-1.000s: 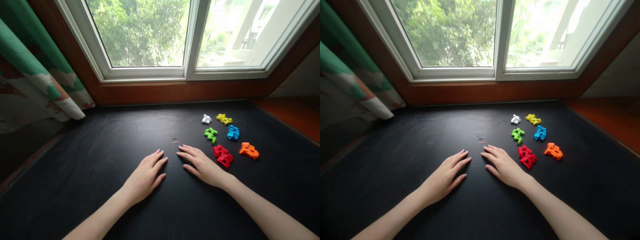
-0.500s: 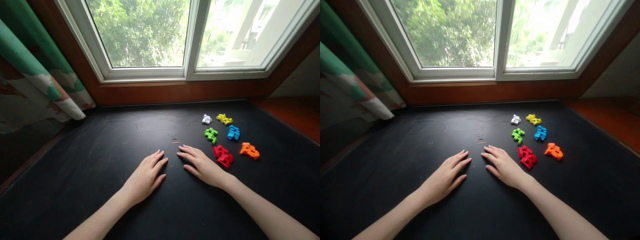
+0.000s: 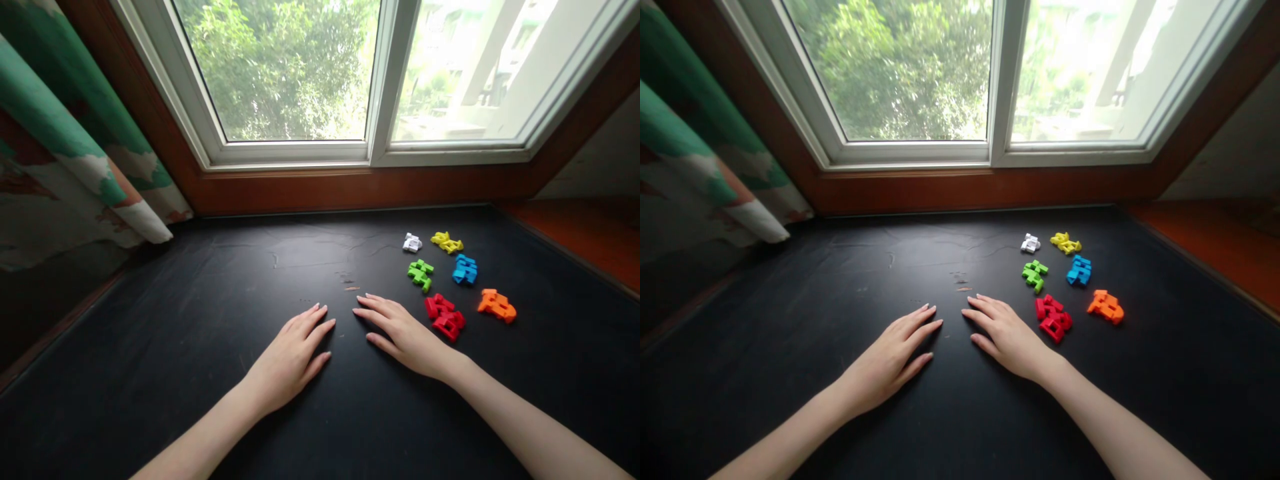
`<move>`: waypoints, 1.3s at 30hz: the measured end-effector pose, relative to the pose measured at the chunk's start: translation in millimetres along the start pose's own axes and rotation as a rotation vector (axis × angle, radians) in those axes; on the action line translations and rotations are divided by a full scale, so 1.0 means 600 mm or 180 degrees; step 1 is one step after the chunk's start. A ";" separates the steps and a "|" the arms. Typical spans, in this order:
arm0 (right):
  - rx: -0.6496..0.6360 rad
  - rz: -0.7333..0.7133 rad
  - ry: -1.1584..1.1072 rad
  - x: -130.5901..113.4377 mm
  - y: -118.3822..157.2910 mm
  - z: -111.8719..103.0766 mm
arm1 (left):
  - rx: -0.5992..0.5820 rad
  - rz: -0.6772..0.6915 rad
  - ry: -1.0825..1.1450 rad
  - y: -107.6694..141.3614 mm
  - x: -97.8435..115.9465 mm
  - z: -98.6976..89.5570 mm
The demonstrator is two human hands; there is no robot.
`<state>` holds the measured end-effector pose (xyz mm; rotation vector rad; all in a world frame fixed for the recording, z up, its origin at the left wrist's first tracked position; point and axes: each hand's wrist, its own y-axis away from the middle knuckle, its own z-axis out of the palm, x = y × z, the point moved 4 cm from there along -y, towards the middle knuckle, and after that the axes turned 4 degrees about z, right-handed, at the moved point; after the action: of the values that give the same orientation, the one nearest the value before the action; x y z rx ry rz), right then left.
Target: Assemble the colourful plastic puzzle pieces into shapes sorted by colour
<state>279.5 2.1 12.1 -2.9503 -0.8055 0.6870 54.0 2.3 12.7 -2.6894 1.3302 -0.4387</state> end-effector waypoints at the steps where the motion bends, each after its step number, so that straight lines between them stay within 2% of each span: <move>1: -0.0005 0.0002 0.0003 0.000 0.000 0.000 | 0.0012 0.0003 0.0010 0.001 0.000 0.000; 20: 0.0075 -0.0031 -0.0031 0.001 0.001 0.000 | -0.0072 -0.0043 0.0030 -0.001 0.001 -0.002; 31: 0.0136 0.0029 -0.0185 -0.004 0.002 0.000 | 0.0036 -0.0008 0.0093 -0.001 0.000 -0.005; 33: 0.0313 0.0133 -0.0300 0.003 0.001 -0.017 | 0.0044 -0.0013 0.0115 0.000 0.000 -0.005; 35: 0.0641 0.0286 -0.0356 0.027 0.001 -0.050 | 0.0046 -0.0012 0.0130 0.000 -0.001 -0.005; 37: 0.1041 0.0468 -0.0305 0.075 0.001 -0.095 | 0.0084 0.0001 0.0150 0.001 -0.001 -0.005; 39: 0.1378 0.0754 -0.0086 0.149 0.001 -0.142 | 0.0114 0.0004 0.0164 0.001 -0.001 -0.005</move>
<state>383.7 54.0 52.2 -2.6595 -0.2605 0.7945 52.1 2.3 15.4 -2.6655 1.3237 -0.5300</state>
